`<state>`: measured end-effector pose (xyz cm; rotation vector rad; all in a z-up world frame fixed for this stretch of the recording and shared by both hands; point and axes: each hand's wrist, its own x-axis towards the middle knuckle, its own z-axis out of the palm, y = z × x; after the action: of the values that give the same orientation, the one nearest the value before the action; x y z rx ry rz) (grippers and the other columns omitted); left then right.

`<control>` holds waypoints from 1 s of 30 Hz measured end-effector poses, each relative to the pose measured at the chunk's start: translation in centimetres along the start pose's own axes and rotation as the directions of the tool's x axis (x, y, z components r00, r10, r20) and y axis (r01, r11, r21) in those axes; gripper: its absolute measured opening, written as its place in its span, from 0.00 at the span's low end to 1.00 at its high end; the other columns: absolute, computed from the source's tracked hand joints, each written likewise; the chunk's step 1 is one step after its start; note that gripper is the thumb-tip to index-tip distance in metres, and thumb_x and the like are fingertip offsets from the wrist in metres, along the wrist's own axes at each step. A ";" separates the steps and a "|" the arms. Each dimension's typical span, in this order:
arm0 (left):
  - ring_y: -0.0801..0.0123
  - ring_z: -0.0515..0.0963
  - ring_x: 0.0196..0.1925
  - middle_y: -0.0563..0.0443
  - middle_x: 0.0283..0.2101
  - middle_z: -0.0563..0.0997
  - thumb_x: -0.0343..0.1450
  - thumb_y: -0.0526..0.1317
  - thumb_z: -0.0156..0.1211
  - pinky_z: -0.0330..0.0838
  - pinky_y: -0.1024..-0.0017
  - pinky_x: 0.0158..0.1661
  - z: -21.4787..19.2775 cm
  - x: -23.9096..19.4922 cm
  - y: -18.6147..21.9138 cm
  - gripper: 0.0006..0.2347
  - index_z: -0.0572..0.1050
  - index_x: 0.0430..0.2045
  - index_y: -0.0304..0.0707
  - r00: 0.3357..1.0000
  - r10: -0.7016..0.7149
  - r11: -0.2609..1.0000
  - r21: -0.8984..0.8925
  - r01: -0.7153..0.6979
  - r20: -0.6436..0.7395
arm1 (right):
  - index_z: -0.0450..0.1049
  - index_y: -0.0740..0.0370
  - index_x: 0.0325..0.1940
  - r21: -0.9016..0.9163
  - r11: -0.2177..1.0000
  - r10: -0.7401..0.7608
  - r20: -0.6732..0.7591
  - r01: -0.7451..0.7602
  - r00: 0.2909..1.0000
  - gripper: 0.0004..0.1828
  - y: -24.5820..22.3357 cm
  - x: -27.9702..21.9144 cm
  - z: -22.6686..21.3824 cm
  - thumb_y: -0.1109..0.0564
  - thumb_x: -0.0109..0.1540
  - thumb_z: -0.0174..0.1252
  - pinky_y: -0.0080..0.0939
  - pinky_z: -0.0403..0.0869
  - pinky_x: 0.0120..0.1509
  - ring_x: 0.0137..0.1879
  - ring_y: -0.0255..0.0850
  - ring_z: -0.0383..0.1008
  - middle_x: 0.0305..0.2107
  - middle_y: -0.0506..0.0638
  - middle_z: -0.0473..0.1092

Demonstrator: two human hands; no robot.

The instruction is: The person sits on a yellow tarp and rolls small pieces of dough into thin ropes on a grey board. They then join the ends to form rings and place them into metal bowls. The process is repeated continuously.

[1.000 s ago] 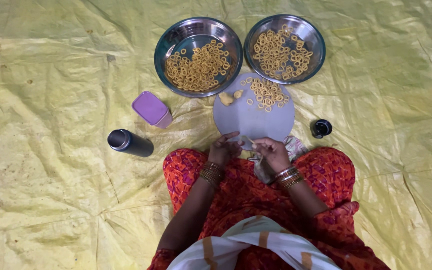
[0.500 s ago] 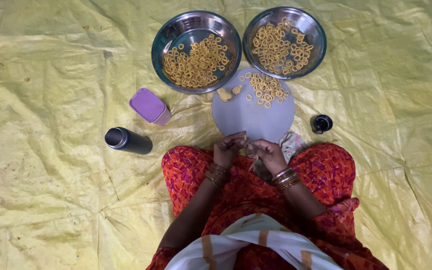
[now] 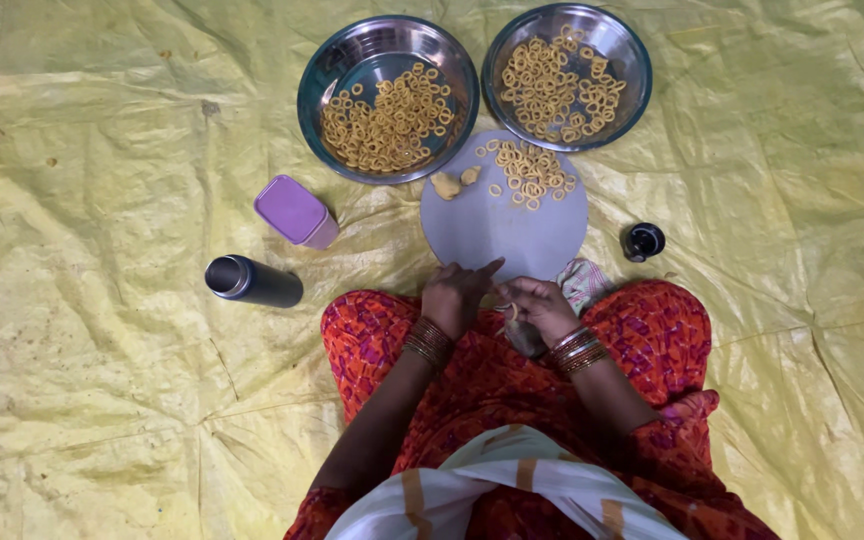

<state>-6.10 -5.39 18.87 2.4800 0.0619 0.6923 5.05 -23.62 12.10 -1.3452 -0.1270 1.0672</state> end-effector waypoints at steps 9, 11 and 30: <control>0.75 0.82 0.39 0.49 0.36 0.85 0.69 0.33 0.68 0.78 0.76 0.44 4.9 -2.0 -4.2 0.21 0.74 0.59 0.37 0.708 -0.656 0.416 -0.656 0.630 0.263 | 0.82 0.59 0.47 -0.206 0.976 -0.114 -0.239 0.065 0.964 0.12 -2.1 2.2 -1.7 0.51 0.68 0.58 0.35 0.74 0.37 0.31 0.33 0.74 0.33 0.49 0.80; 0.75 0.82 0.42 0.48 0.39 0.85 0.69 0.32 0.68 0.77 0.77 0.47 6.9 -2.8 -6.0 0.22 0.73 0.59 0.32 0.704 -0.629 0.214 -0.798 0.564 0.329 | 0.82 0.57 0.46 -0.232 0.960 -0.215 -0.248 0.157 0.945 0.12 -2.8 3.9 -1.6 0.51 0.70 0.56 0.33 0.78 0.41 0.35 0.31 0.78 0.35 0.48 0.80; 0.62 0.85 0.43 0.42 0.42 0.83 0.68 0.21 0.54 0.81 0.68 0.46 12.6 -4.8 -12.0 0.23 0.70 0.60 0.32 0.621 -0.549 -0.203 -0.810 0.550 0.559 | 0.76 0.60 0.51 -0.177 0.983 0.062 0.100 -0.044 0.993 0.15 2.8 10.3 -2.0 0.49 0.68 0.53 0.38 0.81 0.51 0.46 0.38 0.82 0.42 0.48 0.80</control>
<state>-2.85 -2.56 1.34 0.8215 0.5229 0.1166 10.48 -18.45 4.20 -1.4565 -0.2693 1.1943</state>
